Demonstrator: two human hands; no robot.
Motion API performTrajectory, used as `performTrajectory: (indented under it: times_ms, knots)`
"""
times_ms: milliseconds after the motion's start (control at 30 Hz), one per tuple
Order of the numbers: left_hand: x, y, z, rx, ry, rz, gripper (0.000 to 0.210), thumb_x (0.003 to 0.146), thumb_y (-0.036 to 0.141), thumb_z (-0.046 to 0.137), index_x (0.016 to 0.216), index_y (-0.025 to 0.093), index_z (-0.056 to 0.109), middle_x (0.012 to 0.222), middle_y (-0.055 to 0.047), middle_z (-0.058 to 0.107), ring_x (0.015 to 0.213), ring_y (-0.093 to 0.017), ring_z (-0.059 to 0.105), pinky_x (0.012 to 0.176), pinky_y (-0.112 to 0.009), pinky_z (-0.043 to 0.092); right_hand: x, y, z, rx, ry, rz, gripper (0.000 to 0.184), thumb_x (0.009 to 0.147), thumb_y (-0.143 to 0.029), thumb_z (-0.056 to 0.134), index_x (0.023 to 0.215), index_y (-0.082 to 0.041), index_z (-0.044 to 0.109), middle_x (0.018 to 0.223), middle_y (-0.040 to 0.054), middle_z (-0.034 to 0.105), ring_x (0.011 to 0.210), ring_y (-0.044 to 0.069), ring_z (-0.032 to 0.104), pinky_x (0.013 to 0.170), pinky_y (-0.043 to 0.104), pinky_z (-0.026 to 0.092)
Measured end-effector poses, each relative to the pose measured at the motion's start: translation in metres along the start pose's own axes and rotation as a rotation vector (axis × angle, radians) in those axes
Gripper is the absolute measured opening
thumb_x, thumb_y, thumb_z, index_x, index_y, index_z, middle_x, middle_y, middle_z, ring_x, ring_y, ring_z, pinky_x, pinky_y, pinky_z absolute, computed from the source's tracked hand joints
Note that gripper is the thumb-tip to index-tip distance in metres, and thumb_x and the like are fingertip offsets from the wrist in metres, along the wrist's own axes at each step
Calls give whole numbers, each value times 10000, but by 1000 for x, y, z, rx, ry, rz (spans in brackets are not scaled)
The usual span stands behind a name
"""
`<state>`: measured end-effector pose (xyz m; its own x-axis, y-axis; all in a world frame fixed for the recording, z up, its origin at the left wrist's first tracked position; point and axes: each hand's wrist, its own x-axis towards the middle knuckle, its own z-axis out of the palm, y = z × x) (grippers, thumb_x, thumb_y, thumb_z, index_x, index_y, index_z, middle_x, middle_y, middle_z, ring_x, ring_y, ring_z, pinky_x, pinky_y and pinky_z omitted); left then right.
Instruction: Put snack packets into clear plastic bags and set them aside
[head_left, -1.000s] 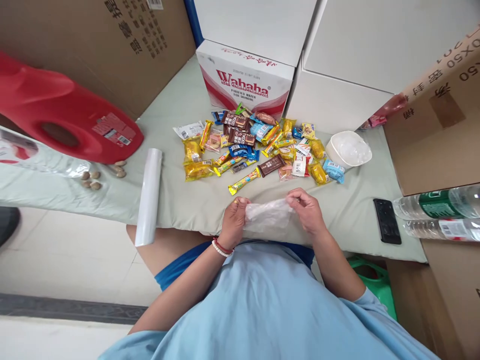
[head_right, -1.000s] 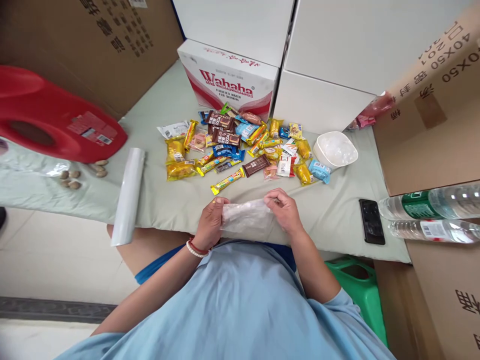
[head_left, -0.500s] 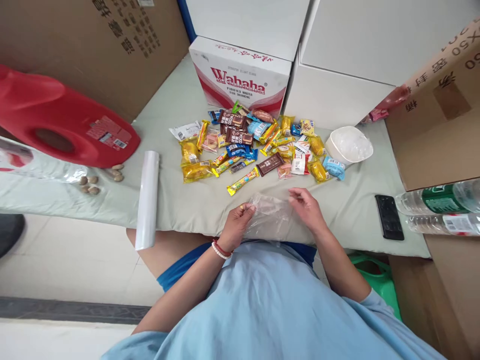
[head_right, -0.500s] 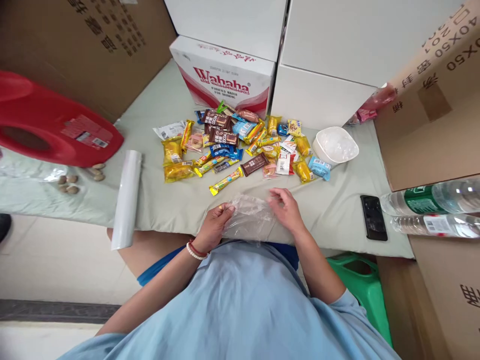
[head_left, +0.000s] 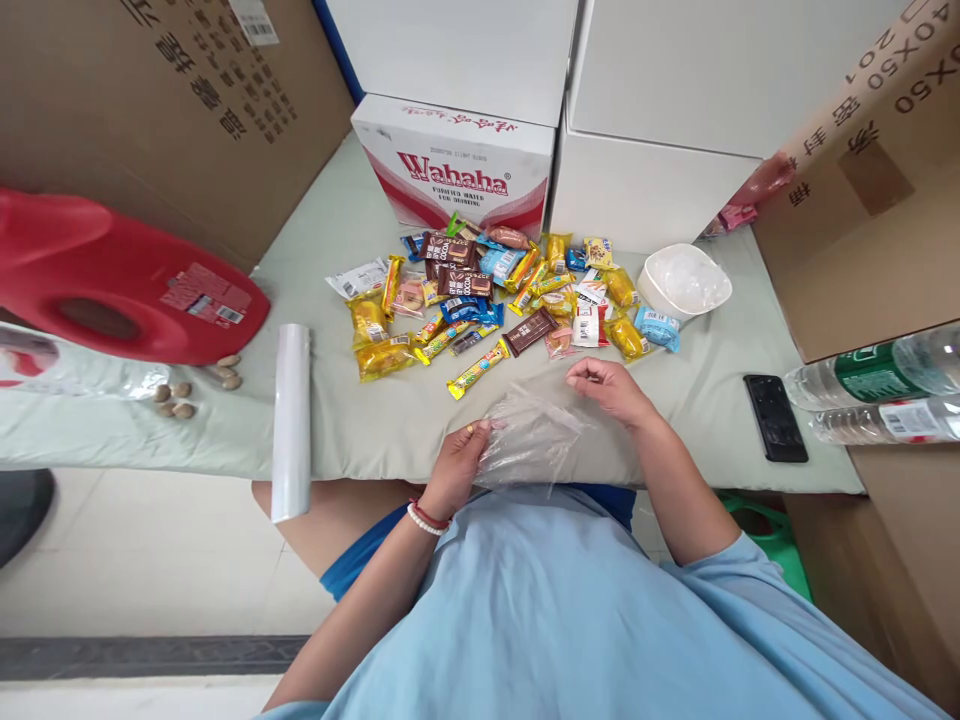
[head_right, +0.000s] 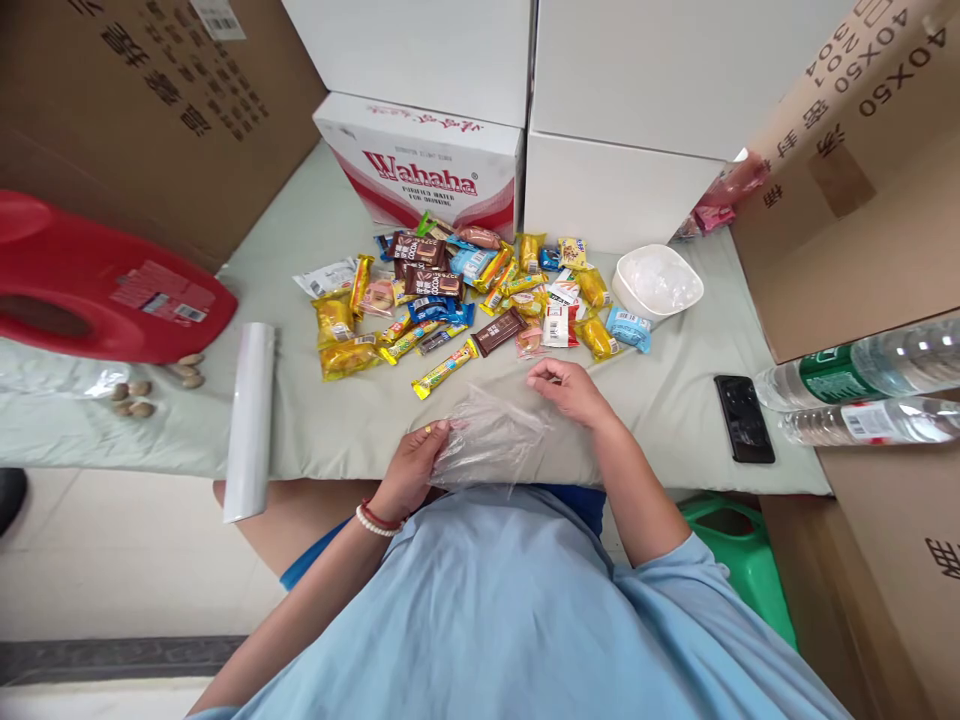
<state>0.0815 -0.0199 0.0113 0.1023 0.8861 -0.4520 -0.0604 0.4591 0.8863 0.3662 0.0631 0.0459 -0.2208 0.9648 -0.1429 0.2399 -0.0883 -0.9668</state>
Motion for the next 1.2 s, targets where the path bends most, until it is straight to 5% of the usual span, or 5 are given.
performTrajectory:
  times_ms: [167, 400, 700, 933, 1200]
  knots:
    - [0, 4, -6, -7, 16, -12, 551, 855, 720, 655, 981, 194, 761, 584, 44, 430, 547, -140, 349, 537, -265, 258, 8, 14, -14, -114, 230, -35, 325, 863, -530, 692, 895, -207, 687, 823, 12, 655, 746, 163, 555, 729, 298, 462]
    - [1, 7, -10, 45, 17, -13, 629, 833, 755, 655, 1019, 166, 769, 572, 74, 292, 551, -122, 250, 536, -267, 181, -1, 26, 8, -569, -35, 81, 151, 828, -318, 735, 935, -211, 736, 834, 24, 706, 718, 170, 586, 703, 286, 425]
    - [9, 19, -47, 277, 120, -21, 646, 820, 731, 632, 1063, 149, 776, 615, 44, 434, 577, -138, 364, 580, -281, 298, 10, 24, -19, -159, 362, 34, 290, 775, -496, 702, 799, -210, 657, 701, -16, 602, 655, 147, 499, 637, 278, 389]
    - [-6, 30, -33, 904, 625, 759, 333, 938, 358, 623, 1185, 158, 723, 1051, -140, 639, 1025, -293, 607, 942, -451, 482, 4, 27, -9, -103, 445, 104, 321, 746, -519, 726, 779, -212, 640, 658, -34, 554, 621, 132, 447, 601, 275, 363]
    - [-14, 33, 39, 771, 179, 842, 212, 990, 429, 651, 1011, 231, 579, 984, -78, 615, 930, -239, 603, 819, -371, 499, -10, -25, -1, 220, 150, 248, 509, 730, -656, 825, 772, -234, 545, 724, 11, 692, 460, 69, 332, 420, 226, 214]
